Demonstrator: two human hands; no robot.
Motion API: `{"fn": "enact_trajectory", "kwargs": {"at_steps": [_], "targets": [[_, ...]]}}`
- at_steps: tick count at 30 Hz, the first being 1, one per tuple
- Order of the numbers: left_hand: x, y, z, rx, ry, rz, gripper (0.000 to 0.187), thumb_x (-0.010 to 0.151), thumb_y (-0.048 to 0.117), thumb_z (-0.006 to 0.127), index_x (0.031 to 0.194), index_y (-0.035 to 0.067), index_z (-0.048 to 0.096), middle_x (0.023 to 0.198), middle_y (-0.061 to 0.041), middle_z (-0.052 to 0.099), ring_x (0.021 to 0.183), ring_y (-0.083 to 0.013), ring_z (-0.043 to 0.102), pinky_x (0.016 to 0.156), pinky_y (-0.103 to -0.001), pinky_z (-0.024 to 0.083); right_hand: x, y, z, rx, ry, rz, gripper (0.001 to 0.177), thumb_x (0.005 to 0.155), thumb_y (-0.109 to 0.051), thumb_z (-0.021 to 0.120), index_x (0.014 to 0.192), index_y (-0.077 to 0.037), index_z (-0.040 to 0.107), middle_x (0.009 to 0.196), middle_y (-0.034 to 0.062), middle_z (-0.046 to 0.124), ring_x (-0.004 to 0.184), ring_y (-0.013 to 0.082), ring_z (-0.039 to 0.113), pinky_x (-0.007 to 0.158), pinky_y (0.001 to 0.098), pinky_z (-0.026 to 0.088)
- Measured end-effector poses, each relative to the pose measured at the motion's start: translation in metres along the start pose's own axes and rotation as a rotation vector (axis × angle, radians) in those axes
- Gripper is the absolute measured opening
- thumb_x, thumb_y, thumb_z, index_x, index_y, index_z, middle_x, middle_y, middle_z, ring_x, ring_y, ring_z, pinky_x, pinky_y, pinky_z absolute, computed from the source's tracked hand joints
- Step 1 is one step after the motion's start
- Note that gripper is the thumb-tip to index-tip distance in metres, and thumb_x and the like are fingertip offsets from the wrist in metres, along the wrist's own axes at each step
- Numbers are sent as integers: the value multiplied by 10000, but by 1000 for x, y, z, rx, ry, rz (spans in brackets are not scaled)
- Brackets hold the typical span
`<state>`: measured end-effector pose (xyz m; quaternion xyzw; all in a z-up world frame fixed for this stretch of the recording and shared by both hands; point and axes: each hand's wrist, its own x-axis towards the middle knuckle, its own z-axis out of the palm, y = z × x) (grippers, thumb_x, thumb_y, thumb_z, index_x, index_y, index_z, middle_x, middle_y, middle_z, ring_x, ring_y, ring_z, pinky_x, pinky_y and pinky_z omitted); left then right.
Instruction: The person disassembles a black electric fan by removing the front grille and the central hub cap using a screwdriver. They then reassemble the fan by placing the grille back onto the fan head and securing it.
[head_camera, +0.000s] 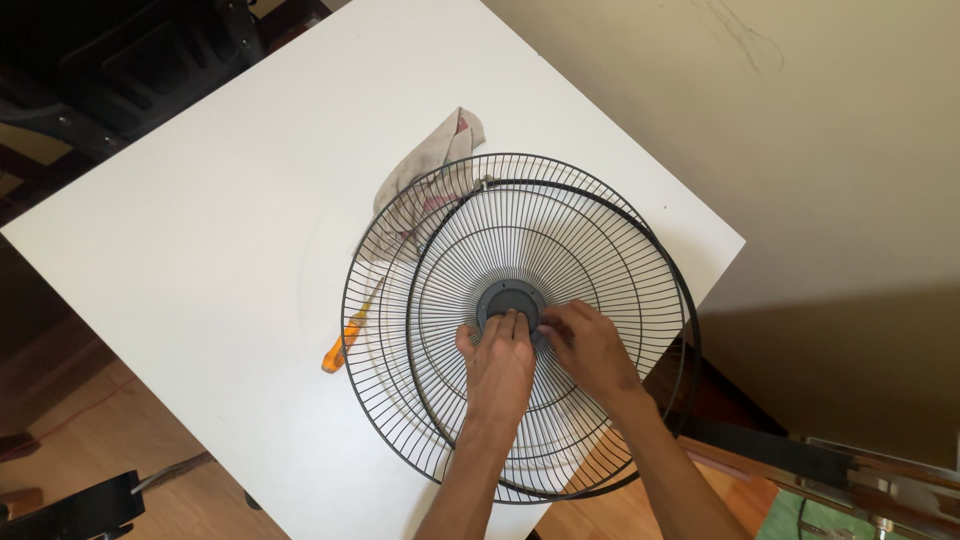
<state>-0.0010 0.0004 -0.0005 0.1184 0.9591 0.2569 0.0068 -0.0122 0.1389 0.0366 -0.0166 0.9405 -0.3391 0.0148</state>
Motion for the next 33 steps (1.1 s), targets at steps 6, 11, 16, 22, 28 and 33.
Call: {"fn": "enact_trajectory", "kwargs": {"at_steps": [6, 11, 16, 22, 28, 33], "targets": [[0, 0, 1, 1, 14, 11, 409, 835, 25, 678, 1242, -18, 672, 1293, -143, 678, 1200, -236, 604, 1079, -684, 287, 0, 4, 3, 18, 30, -25, 150, 853, -95, 745, 990, -41, 771, 886, 87, 713, 735, 232, 705, 676, 333, 574], [0, -1, 2, -29, 33, 3, 360, 867, 58, 662, 1218, -21, 682, 1273, -143, 688, 1186, -230, 612, 1071, -685, 288, 2, 4, 4, 1, 14, 98, 148, 847, -129, 773, 969, -48, 788, 855, 83, 719, 684, 216, 697, 653, 326, 568], [0, -1, 3, -24, 37, -2, 350, 868, 70, 661, 1207, -8, 692, 1260, -134, 697, 1185, -234, 613, 1071, -683, 287, 3, 3, 3, 4, 31, 99, 162, 823, -172, 818, 910, -38, 787, 843, 76, 728, 671, 191, 701, 635, 312, 579], [1, -2, 4, 0, 30, 4, 368, 856, 57, 669, 1218, -6, 690, 1264, -130, 698, 1178, -229, 618, 1077, -683, 283, -1, 4, 3, 147, 87, 21, 316, 773, -118, 790, 1068, -18, 736, 891, 98, 727, 727, 190, 717, 658, 303, 589], [2, -1, 5, 25, 10, -1, 379, 835, 46, 675, 1210, -1, 698, 1262, -132, 700, 1179, -222, 620, 1078, -670, 286, 0, 0, 6, 10, 27, 163, 156, 852, -144, 777, 956, -27, 781, 899, 101, 741, 730, 220, 726, 673, 316, 581], [2, -1, 5, 8, 28, 2, 352, 850, 56, 675, 1196, -3, 704, 1244, -134, 705, 1166, -227, 623, 1071, -679, 283, 1, -2, 7, -9, 52, 183, 217, 815, -178, 818, 927, -1, 762, 862, 119, 720, 745, 237, 711, 695, 333, 572]]}}
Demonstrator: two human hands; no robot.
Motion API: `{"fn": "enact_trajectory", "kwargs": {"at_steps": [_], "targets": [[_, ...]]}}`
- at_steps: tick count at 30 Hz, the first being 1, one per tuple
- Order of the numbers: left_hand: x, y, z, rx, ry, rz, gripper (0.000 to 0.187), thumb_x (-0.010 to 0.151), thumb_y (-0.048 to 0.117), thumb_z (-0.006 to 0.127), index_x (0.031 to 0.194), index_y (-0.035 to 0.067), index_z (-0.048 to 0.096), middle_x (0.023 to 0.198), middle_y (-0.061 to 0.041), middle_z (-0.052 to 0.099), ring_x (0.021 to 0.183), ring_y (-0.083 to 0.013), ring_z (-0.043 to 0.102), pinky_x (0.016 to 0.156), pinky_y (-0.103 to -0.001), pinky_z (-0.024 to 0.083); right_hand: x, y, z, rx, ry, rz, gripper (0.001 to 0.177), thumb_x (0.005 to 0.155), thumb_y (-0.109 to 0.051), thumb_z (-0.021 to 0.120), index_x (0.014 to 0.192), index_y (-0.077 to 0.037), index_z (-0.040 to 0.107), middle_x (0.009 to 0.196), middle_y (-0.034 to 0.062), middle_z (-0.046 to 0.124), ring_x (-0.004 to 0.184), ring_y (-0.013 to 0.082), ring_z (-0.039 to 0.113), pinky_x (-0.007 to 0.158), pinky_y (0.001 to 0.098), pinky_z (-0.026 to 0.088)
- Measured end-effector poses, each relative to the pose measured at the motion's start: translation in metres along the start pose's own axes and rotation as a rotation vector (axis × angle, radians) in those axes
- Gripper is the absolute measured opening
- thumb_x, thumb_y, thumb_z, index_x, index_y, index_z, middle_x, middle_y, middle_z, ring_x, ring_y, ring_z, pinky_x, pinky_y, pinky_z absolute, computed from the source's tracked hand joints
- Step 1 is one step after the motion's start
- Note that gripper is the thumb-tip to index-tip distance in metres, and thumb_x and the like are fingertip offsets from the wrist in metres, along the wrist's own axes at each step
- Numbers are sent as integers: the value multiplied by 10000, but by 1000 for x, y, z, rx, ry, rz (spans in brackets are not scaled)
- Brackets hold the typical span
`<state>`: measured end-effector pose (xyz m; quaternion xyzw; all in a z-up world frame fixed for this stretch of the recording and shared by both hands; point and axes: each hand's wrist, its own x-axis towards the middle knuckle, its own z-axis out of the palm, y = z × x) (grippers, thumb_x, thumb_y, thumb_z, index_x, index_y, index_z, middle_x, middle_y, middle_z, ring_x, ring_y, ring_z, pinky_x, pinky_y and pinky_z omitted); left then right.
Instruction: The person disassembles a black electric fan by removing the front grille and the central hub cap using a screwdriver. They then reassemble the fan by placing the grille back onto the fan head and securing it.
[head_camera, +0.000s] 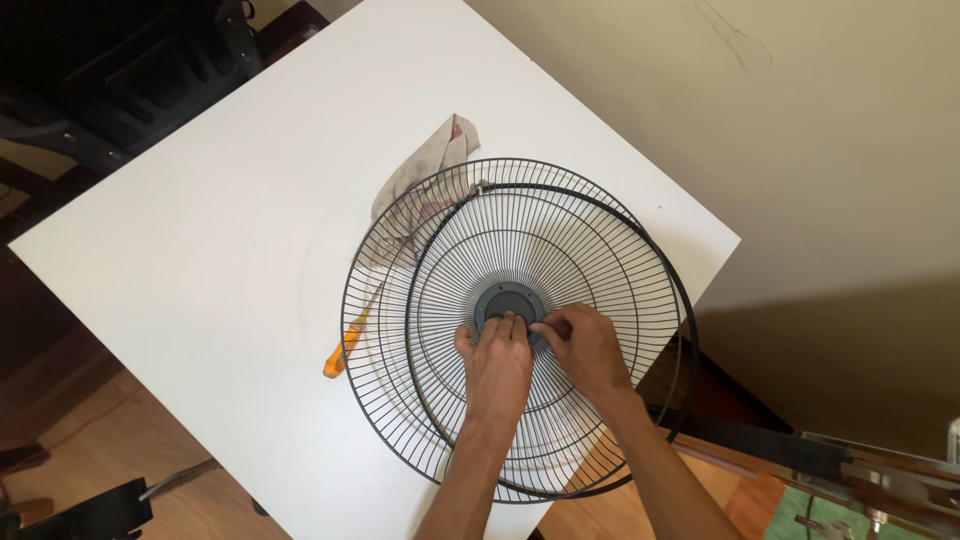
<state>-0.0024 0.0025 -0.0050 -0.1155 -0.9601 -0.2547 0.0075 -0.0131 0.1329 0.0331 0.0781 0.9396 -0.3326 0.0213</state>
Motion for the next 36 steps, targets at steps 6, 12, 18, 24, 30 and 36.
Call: {"fn": "enact_trajectory", "kwargs": {"at_steps": [6, 12, 18, 24, 30, 36], "targets": [[0, 0, 1, 7, 23, 11, 346, 863, 62, 660, 1199, -6, 704, 1254, -136, 705, 1169, -218, 625, 1080, -669, 289, -3, 7, 1, 29, 59, -214, 135, 861, -119, 737, 939, -12, 765, 879, 113, 715, 768, 259, 700, 705, 367, 569], [0, 1, 2, -23, 42, -7, 335, 871, 65, 650, 1195, -4, 706, 1255, -131, 702, 1175, -228, 613, 1067, -670, 289, -2, 12, 17, -56, 75, -127, 168, 891, -146, 720, 876, 18, 689, 827, 139, 669, 724, 285, 679, 671, 393, 561], [0, 1, 0, -20, 19, -13, 330, 866, 45, 639, 1186, 0, 707, 1250, -124, 705, 1168, -218, 619, 1063, -668, 301, -3, 11, 29, -188, 142, -163, 233, 929, -181, 670, 812, 16, 630, 796, 171, 622, 712, 340, 633, 669, 445, 537], [2, 1, -3, 11, 2, -2, 337, 844, 27, 644, 1172, -4, 714, 1253, -128, 707, 1141, -219, 636, 1083, -673, 295, -1, 4, 31, -335, 122, -236, 185, 952, -170, 589, 923, 8, 632, 815, 200, 627, 772, 376, 636, 679, 481, 533], [7, 1, -1, -19, -16, -24, 285, 851, 18, 641, 1123, -15, 722, 1231, -143, 707, 1127, -236, 636, 1079, -689, 270, 3, 7, 27, -381, 104, -261, 219, 980, -200, 568, 885, -13, 628, 785, 178, 683, 764, 361, 676, 671, 479, 547], [6, 1, -1, -9, -34, -21, 273, 876, 30, 640, 1133, -10, 720, 1235, -141, 707, 1127, -231, 635, 1101, -654, 275, 7, -3, 22, -422, 36, -169, 333, 1026, -303, 554, 852, -31, 636, 717, 162, 686, 654, 353, 688, 591, 474, 552]]}}
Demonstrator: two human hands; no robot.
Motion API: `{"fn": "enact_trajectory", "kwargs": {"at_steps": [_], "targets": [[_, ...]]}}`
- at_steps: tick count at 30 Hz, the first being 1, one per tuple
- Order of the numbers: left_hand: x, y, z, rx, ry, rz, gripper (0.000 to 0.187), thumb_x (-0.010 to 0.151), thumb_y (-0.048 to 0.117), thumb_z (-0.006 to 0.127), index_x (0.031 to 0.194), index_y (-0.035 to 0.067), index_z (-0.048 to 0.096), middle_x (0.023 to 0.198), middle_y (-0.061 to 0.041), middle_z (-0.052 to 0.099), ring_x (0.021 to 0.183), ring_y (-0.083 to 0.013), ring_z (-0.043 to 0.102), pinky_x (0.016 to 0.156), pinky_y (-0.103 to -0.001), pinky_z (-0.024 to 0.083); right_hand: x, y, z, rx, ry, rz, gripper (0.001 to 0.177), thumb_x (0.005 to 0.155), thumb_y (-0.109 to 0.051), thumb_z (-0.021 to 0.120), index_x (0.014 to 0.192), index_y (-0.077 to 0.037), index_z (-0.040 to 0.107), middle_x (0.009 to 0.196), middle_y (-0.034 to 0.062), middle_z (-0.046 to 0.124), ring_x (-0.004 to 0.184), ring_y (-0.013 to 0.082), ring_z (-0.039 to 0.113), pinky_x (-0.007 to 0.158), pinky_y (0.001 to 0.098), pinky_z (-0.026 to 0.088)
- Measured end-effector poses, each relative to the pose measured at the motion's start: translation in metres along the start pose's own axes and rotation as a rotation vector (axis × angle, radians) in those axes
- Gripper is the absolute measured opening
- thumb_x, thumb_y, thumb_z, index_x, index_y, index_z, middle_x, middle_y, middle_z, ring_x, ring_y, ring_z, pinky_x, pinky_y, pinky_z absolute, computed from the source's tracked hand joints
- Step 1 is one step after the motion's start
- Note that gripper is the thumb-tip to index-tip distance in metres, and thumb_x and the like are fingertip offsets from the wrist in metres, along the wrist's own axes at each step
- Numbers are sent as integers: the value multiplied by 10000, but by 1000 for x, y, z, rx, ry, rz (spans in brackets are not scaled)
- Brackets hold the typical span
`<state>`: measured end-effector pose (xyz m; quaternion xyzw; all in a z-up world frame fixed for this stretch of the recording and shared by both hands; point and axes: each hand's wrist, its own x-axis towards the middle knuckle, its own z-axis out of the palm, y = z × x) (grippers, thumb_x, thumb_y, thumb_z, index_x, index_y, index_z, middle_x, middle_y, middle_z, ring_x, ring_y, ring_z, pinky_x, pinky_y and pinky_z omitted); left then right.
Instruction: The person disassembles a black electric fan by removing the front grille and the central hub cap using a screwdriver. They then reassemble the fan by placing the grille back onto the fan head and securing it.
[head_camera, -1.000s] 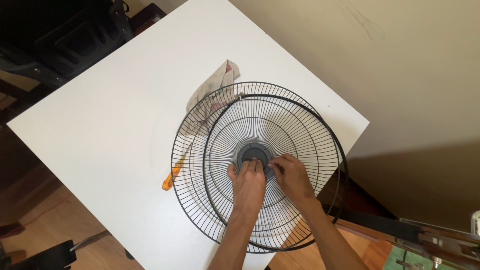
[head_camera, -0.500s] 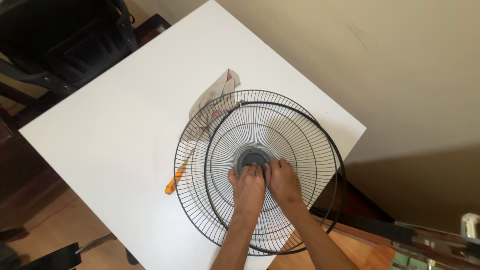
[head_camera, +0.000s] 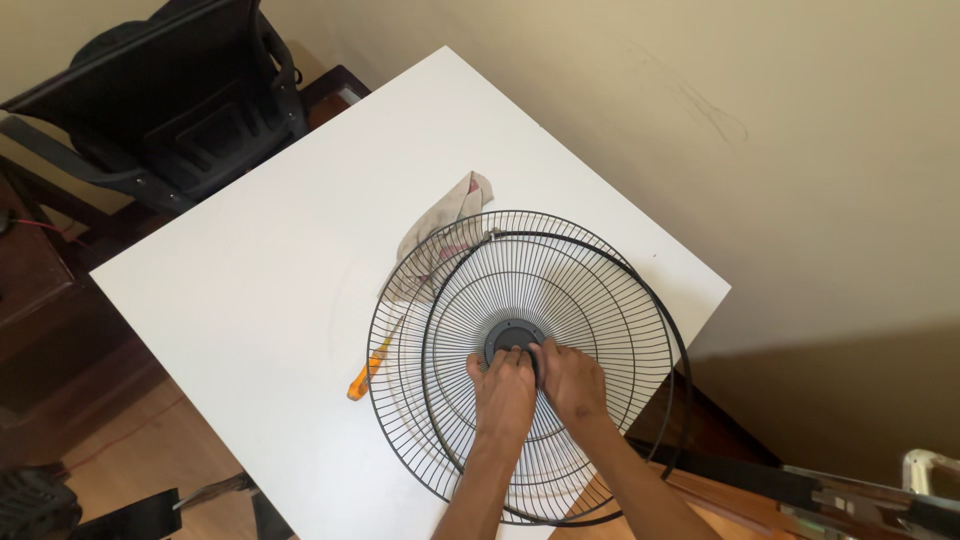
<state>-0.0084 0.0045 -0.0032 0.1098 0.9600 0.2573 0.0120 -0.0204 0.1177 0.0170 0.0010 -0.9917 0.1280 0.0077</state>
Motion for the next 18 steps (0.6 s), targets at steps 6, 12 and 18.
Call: {"fn": "enact_trajectory", "kwargs": {"at_steps": [6, 12, 18], "targets": [[0, 1, -3, 21, -20, -8, 298, 843, 4, 641, 1130, -5, 723, 1259, -142, 697, 1154, -232, 628, 1115, -651, 255, 1, 7, -28, 205, -63, 189, 294, 1000, -284, 585, 933, -15, 682, 878, 168, 719, 789, 332, 704, 698, 429, 555], [0, 1, -3, 38, -16, 11, 280, 866, 13, 639, 1133, -6, 724, 1266, -143, 697, 1149, -225, 633, 1117, -656, 267, -6, 20, -30, 460, -9, -36, 143, 890, -144, 709, 971, -37, 756, 924, 107, 709, 793, 276, 702, 724, 370, 569], [-1, -1, -4, 32, -34, 0, 249, 865, 19, 640, 1095, 7, 735, 1264, -130, 700, 1134, -219, 642, 1122, -668, 259, -4, 16, -10, 416, 26, -1, 145, 872, -143, 727, 876, 2, 732, 820, 134, 677, 702, 280, 674, 663, 388, 558]]}}
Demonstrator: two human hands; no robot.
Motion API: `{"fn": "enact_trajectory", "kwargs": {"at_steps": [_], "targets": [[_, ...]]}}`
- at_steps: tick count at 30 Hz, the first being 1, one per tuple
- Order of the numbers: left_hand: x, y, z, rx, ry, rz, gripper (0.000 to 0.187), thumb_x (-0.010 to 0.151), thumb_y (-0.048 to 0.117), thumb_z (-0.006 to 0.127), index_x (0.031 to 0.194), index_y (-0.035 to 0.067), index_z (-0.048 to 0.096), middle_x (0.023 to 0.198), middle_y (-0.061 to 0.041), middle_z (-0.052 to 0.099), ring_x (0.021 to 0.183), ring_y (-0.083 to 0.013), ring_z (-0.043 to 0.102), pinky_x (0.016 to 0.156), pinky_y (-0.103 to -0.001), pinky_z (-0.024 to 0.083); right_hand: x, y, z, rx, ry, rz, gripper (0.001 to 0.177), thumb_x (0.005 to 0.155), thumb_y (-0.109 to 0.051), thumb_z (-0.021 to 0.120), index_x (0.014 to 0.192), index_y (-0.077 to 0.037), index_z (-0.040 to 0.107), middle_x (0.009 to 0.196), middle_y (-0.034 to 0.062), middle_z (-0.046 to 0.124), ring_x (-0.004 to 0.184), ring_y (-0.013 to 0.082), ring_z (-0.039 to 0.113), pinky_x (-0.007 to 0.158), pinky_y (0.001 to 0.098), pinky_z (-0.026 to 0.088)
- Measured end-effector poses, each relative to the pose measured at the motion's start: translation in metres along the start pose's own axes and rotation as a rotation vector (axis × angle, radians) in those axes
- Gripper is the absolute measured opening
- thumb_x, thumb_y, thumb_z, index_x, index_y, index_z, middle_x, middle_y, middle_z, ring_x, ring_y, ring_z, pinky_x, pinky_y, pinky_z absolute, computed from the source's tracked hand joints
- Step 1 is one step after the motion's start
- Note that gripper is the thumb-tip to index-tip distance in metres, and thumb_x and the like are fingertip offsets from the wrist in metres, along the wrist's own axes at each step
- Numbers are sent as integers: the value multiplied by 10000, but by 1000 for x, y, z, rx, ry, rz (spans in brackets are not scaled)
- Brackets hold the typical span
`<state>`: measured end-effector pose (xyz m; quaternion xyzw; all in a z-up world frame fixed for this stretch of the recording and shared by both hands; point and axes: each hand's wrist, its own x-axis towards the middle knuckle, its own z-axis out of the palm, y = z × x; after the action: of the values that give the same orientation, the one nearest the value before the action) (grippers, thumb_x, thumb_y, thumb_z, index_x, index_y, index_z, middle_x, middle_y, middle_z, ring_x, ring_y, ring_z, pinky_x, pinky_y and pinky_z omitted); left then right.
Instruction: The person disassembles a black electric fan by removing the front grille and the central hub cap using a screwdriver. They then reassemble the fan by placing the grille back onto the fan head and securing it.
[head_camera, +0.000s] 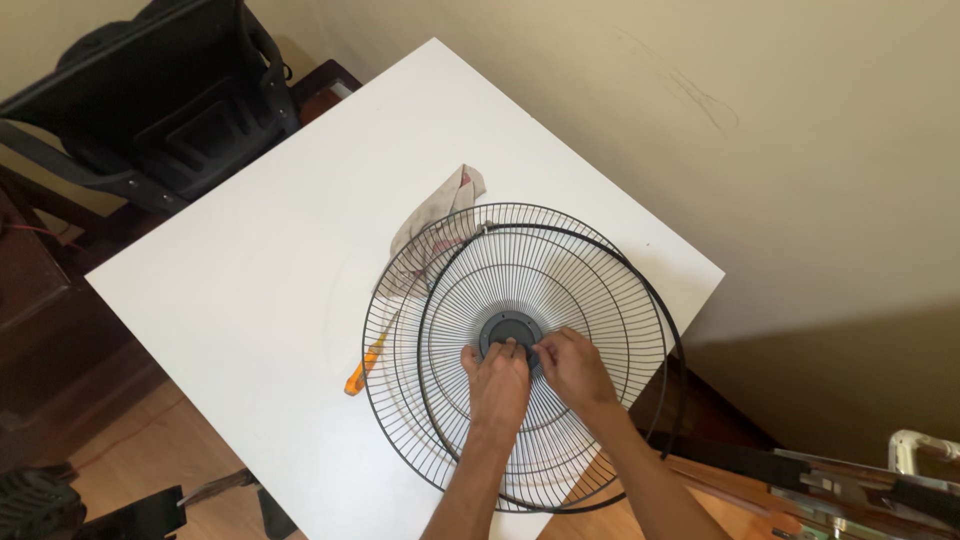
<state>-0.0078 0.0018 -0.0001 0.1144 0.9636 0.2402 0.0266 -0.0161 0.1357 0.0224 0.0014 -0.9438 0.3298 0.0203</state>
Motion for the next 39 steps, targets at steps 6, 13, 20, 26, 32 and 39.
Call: {"fn": "enact_trajectory", "kwargs": {"at_steps": [6, 13, 20, 26, 32, 39], "targets": [[-1, -1, 4, -3, 62, 14, 232, 878, 46, 645, 1088, 12, 738, 1254, -129, 708, 1118, -220, 653, 1102, -666, 259, 3, -4, 6, -200, -45, 114, 367, 933, -258, 731, 713, 21, 639, 759, 177, 654, 688, 327, 666, 664, 416, 545], [-3, -8, -2, -32, -12, 2, 211, 867, 27, 641, 1049, 57, 743, 1274, -89, 702, 1111, -201, 676, 1133, -651, 222, 6, -10, -6, -69, 16, -21, 185, 888, -153, 694, 864, 30, 679, 896, 178, 677, 807, 338, 676, 727, 425, 553], [-3, -8, -7, -54, -22, -3, 238, 843, 7, 662, 1063, 51, 741, 1294, -97, 690, 1129, -202, 674, 1133, -655, 202, 5, -9, 7, -131, -44, 43, 136, 897, -105, 678, 976, 2, 706, 956, 171, 696, 865, 346, 690, 803, 416, 566], [-3, -7, -18, -137, -79, -1, 315, 812, 21, 683, 1123, 47, 725, 1317, -103, 679, 1115, -209, 670, 1104, -687, 167, 3, -23, 10, -221, -19, 54, 144, 893, -95, 675, 980, 15, 707, 964, 180, 679, 878, 358, 675, 782, 442, 555], [-15, -26, -56, -276, 157, 12, 264, 841, -8, 651, 1081, 59, 739, 1206, -65, 734, 1078, -190, 695, 1116, -576, 273, 14, -36, 19, -78, 81, -317, 175, 849, -69, 703, 995, 16, 750, 951, 141, 693, 904, 327, 667, 811, 409, 563], [-28, -69, -106, -214, 571, -307, 321, 823, -62, 622, 1123, 30, 693, 1176, -117, 676, 1138, -331, 576, 998, -494, 401, 29, -39, 46, -24, -59, -206, 118, 856, -109, 744, 917, -17, 784, 906, 146, 720, 830, 313, 685, 783, 405, 558]]}}
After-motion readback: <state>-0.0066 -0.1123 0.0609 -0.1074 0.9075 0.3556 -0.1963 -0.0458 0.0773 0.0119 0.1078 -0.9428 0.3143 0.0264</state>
